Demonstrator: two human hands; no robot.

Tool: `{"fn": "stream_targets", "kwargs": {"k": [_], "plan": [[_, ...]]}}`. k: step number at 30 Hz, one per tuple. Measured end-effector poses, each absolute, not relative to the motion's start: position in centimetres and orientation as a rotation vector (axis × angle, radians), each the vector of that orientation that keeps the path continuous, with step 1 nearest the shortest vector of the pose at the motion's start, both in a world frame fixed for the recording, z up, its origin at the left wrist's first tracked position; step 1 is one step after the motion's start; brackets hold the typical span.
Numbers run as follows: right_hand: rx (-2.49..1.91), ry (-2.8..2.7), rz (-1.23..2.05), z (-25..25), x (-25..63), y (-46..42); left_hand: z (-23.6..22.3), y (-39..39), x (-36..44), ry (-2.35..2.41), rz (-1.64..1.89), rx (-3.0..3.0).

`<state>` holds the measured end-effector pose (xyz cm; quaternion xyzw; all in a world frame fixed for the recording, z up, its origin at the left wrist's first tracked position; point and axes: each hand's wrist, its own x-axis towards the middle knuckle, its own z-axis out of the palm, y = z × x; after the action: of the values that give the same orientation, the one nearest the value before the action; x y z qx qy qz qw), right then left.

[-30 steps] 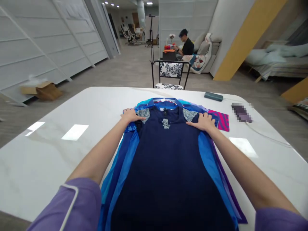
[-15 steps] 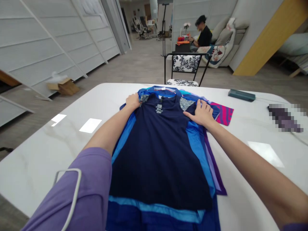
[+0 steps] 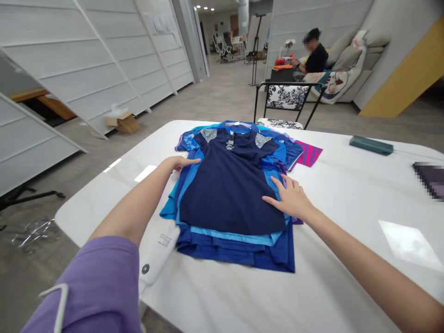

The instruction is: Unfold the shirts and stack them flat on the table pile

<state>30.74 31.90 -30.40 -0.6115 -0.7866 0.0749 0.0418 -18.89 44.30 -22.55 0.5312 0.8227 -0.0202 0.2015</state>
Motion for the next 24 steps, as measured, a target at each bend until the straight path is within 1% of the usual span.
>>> {"fn": "stream_targets", "kwargs": {"k": [4, 7, 11, 14, 19, 24], "plan": [[-1.925, -2.341, 0.244, -30.8, 29.9, 31.0, -23.0, 40.4, -18.0, 2.186, -0.055, 1.371], [-1.842, -2.225, 0.230, -31.1, 30.3, 30.4, -23.1, 38.9, -17.1, 2.128, 0.015, 1.429], [-1.693, -2.082, 0.160, -32.3, 33.5, 29.2, -23.5, 36.5, -17.3, 2.027, 0.112, 1.497], [-1.680, -2.060, 0.126, -33.8, 36.6, 27.4, -24.1, 34.5, -18.4, 1.984, 0.139, 1.468], [-1.717, -2.124, 0.068, -35.4, 38.3, 24.8, -24.4, 33.6, -20.9, 2.045, 0.205, 1.379], [-1.710, -2.208, 0.053, -35.3, 37.4, 24.4, -22.3, 34.6, -24.4, 2.275, 0.298, 1.352]]}}
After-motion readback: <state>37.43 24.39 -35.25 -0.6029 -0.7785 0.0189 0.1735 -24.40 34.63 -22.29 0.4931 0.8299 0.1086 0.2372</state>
